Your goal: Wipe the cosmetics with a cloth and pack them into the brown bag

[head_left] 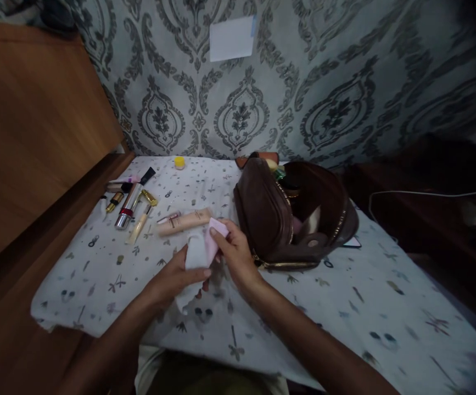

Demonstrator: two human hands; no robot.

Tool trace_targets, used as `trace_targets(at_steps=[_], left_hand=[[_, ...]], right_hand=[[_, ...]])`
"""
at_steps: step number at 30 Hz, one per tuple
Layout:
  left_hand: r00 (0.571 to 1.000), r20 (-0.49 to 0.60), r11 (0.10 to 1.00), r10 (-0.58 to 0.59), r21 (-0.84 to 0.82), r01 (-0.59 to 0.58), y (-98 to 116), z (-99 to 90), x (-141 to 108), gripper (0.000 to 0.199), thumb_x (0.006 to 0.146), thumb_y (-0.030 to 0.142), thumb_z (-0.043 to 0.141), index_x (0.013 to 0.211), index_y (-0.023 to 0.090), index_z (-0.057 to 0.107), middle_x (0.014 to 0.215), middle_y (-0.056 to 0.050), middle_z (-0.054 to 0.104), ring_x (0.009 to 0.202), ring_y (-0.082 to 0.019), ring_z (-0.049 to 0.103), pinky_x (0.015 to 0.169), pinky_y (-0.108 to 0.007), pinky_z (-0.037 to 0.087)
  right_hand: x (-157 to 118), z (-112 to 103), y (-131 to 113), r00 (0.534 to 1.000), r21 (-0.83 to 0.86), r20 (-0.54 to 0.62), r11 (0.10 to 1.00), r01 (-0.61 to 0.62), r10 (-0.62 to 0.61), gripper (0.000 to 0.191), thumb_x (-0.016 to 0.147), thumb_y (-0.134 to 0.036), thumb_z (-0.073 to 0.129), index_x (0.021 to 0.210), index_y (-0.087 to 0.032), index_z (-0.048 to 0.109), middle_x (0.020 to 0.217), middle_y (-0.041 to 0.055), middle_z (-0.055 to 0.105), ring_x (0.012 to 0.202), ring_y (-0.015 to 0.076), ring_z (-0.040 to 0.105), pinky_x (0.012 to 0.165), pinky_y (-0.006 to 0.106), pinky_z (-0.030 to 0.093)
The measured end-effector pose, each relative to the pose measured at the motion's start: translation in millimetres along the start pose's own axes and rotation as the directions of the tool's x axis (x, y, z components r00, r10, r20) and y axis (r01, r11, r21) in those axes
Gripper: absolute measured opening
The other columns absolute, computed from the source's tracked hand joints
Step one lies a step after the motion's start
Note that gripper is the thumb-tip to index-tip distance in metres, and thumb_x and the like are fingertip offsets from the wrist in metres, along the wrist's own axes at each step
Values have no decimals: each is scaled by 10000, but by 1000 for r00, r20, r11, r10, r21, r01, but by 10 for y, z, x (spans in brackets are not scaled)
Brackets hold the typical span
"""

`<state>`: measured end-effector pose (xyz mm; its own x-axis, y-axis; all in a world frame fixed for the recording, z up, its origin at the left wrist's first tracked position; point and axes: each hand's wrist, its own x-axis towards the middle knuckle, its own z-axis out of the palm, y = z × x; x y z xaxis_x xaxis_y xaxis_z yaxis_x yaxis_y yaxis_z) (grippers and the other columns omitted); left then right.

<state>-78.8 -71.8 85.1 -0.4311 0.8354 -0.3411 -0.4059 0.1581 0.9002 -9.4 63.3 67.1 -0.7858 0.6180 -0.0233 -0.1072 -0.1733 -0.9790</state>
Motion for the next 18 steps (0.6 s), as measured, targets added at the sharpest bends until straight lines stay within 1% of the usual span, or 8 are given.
trace_targets(at_steps=[2, 5, 9, 10, 12, 15, 17, 18], left_hand=[[999, -28, 998, 40, 58, -38, -20, 5, 51, 592, 576, 386, 894, 1022, 163, 575, 670, 22, 640, 470, -119, 552, 426, -223, 468], [997, -69, 990, 24, 140, -14, -54, 10, 108, 510, 619, 536, 835, 865, 152, 608, 532, 23, 581, 386, -119, 502, 375, -227, 418], [977, -164, 978, -135, 134, 158, -75, 12, 130, 594, 667, 744, 689, 700, 155, 617, 445, -18, 559, 306, -141, 480, 307, -230, 341], [973, -143, 977, -182, 85, 195, -72, 17, 127, 609, 659, 759, 686, 710, 155, 627, 470, -23, 580, 305, -138, 485, 307, -229, 340], [965, -33, 964, -261, -57, 259, -67, 35, 106, 607, 627, 745, 728, 742, 154, 647, 514, -15, 604, 321, -125, 499, 327, -220, 360], [945, 150, 910, -292, -260, 322, -87, 73, 44, 557, 596, 653, 817, 792, 152, 671, 524, 8, 591, 346, -98, 493, 364, -202, 378], [941, 179, 885, -287, -327, 333, -122, 92, 5, 545, 578, 627, 841, 793, 157, 668, 521, 21, 574, 336, -79, 449, 350, -194, 349], [948, 158, 889, -276, -332, 314, -141, 97, -8, 545, 573, 633, 841, 780, 162, 660, 521, 27, 566, 328, -71, 424, 340, -192, 331]], right_hand=[[-34, 13, 17, 996, -84, -40, 993, 77, -80, 331, 821, -490, 630, 977, -206, 563, 703, -41, 465, 573, 115, 434, 459, 221, 356], [-71, 30, 42, 987, -115, -50, 983, 143, -150, 277, 838, -449, 619, 985, -219, 570, 775, -18, 516, 648, 129, 474, 522, 228, 389], [-97, 23, 92, 998, 129, 50, 992, 19, -25, 358, 812, -538, 647, 981, -239, 546, 693, -51, 488, 504, 98, 394, 422, 217, 317], [-97, 12, 97, 998, 209, 70, 978, -11, -4, 380, 789, -551, 669, 967, -240, 540, 678, -59, 478, 490, 91, 380, 407, 209, 297], [-93, -22, 88, 995, 340, 96, 939, -51, 19, 417, 749, -554, 710, 960, -245, 526, 685, -61, 495, 489, 85, 381, 401, 196, 281], [-93, -75, 31, 991, 422, 129, 903, -82, 30, 449, 726, -555, 735, 977, -258, 510, 742, -47, 567, 503, 91, 417, 414, 196, 288], [-96, -96, -3, 990, 431, 138, 898, -85, 28, 459, 717, -564, 744, 969, -260, 511, 771, -36, 595, 521, 97, 435, 427, 198, 294], [-97, -100, -9, 990, 433, 140, 897, -86, 28, 467, 711, -573, 749, 966, -259, 513, 786, -30, 603, 535, 101, 444, 436, 200, 302]])
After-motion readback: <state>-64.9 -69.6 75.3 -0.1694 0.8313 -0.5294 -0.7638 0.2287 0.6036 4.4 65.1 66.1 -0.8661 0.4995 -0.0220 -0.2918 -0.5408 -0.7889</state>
